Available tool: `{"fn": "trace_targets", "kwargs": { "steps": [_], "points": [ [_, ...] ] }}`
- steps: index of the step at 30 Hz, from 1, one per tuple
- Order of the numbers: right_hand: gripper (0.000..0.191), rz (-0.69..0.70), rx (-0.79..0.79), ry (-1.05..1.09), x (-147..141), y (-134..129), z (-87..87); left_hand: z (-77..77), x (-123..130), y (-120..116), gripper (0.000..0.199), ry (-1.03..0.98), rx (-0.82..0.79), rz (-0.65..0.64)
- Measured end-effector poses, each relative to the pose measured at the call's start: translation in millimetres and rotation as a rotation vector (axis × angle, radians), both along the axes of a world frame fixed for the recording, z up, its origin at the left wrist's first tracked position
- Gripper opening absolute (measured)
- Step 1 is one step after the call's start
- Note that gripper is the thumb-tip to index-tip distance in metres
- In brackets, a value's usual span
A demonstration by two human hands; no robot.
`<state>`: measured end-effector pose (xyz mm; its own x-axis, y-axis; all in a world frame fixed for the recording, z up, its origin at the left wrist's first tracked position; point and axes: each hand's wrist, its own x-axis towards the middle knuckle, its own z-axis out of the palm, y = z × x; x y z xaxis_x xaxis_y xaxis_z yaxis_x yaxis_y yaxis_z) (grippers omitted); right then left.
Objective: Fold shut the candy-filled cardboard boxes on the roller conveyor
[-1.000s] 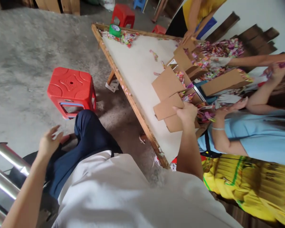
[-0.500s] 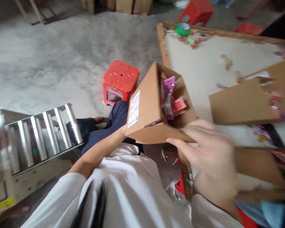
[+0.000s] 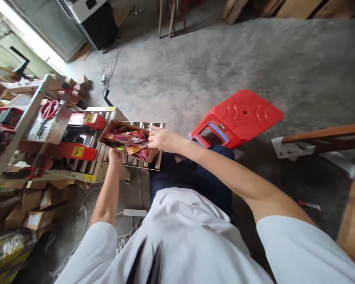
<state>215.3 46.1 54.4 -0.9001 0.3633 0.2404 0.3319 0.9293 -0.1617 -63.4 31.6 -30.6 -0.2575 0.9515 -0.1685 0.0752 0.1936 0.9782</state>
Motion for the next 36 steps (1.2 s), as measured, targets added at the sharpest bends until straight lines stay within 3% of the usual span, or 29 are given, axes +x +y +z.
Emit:
{"fn": "trace_targets", "kwargs": {
  "steps": [3, 7, 9, 11, 15, 18, 20, 22, 24, 27, 30, 33, 36],
  "points": [
    [0.033, -0.088, -0.074, 0.149, -21, 11, -13.3, 7.0, -47, -14, 0.052, 0.074, 0.153, 0.194],
    [0.022, -0.245, -0.349, 0.432, -19, -2, -27.0, 30.7, -87, -11, 0.042, 0.073, 0.212, 0.152],
    [0.011, -0.194, -0.516, 0.467, -21, -2, -28.9, 46.5, -97, 2, 0.037, 0.065, 0.189, -0.005],
    [0.003, -0.129, -0.611, 0.402, -34, 5, -28.4, 62.5, -97, 18, 0.033, 0.114, 0.067, -0.271],
    [0.011, -0.153, -0.601, -0.056, -75, 27, -25.8, 88.9, -75, 47, 0.028, 0.246, -0.347, -0.790],
    [0.021, -0.196, -0.568, -0.351, -98, 34, -23.8, 101.6, -59, 56, 0.048, 0.243, -0.499, -1.002],
    [0.026, -0.184, -0.546, -0.411, -103, 35, -22.8, 105.5, -56, 56, 0.063, 0.262, -0.518, -1.072],
    [0.028, -0.176, -0.528, -0.400, -101, 37, -23.8, 104.3, -58, 54, 0.069, 0.284, -0.495, -1.077],
    [0.022, -0.158, -0.561, -0.347, -94, 40, -27.7, 97.4, -60, 52, 0.062, 0.285, -0.456, -1.023],
    [0.022, -0.076, -0.765, -0.136, -81, 44, -35.1, 80.2, -61, 50, 0.040, 0.407, -0.337, -0.817],
    [0.024, -0.111, -0.861, 0.126, -67, 36, -34.0, 62.8, -54, 47, 0.041, 0.725, -0.136, -0.608],
    [0.022, -0.303, -0.668, 0.422, -55, 19, -21.7, 51.6, -45, 41, 0.069, 0.968, 0.098, -0.468],
    [0.037, -0.553, -0.443, 0.588, -48, 4, -13.5, 49.1, -36, 31, 0.099, 1.094, 0.211, -0.367]
  ]
}}
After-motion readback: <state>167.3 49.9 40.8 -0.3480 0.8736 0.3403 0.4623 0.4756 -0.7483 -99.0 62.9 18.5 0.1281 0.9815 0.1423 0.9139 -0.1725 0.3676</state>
